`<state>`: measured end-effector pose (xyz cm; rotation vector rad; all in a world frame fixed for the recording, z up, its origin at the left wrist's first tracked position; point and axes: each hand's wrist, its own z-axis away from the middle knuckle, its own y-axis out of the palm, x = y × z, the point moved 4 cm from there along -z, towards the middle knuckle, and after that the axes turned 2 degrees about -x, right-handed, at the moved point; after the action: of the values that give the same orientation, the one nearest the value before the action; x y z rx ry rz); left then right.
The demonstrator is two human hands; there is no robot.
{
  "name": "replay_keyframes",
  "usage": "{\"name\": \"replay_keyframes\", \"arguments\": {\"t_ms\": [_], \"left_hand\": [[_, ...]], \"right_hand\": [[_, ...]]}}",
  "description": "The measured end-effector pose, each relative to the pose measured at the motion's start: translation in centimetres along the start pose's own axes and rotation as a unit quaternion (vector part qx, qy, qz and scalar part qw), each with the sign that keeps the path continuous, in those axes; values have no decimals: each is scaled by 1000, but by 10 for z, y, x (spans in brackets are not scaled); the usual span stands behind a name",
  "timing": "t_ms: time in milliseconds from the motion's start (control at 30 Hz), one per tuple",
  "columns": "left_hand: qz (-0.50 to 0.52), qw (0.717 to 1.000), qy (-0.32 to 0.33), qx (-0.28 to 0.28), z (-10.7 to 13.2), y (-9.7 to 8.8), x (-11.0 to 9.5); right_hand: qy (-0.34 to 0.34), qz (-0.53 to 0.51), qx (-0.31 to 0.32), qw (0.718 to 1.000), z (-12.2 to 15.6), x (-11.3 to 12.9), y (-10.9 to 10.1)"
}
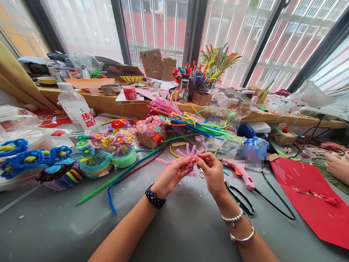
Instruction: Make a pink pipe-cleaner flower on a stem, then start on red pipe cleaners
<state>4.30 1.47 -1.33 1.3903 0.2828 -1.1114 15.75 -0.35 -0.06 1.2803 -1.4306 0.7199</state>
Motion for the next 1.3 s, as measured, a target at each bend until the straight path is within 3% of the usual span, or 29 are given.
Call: {"name": "replay_keyframes", "arguments": {"t_ms": [133,300,400,500,733,900,1300], "left_hand": [[-11,999,31,-17,0,-2,-2],[-56,993,92,-52,3,-4,-8],[-65,990,109,-54,3,-4,-9],[-64,991,108,-53,3,-4,-9],[-107,985,109,-79,3,-6,-12],[-158,972,140,-107,5,-5,-16],[-205,962,156,-85,5,-4,-18]], "right_hand": [[-110,157,-10,981,5,10,-2],[-313,353,34,881,12,22,4],[-378,407,58,830,15,22,7],[-405,429,67,805,16,22,8],[-425,438,103,785,17,20,9],[-418,447,93,785,16,20,9],[-388,450,85,800,14,22,9]]}}
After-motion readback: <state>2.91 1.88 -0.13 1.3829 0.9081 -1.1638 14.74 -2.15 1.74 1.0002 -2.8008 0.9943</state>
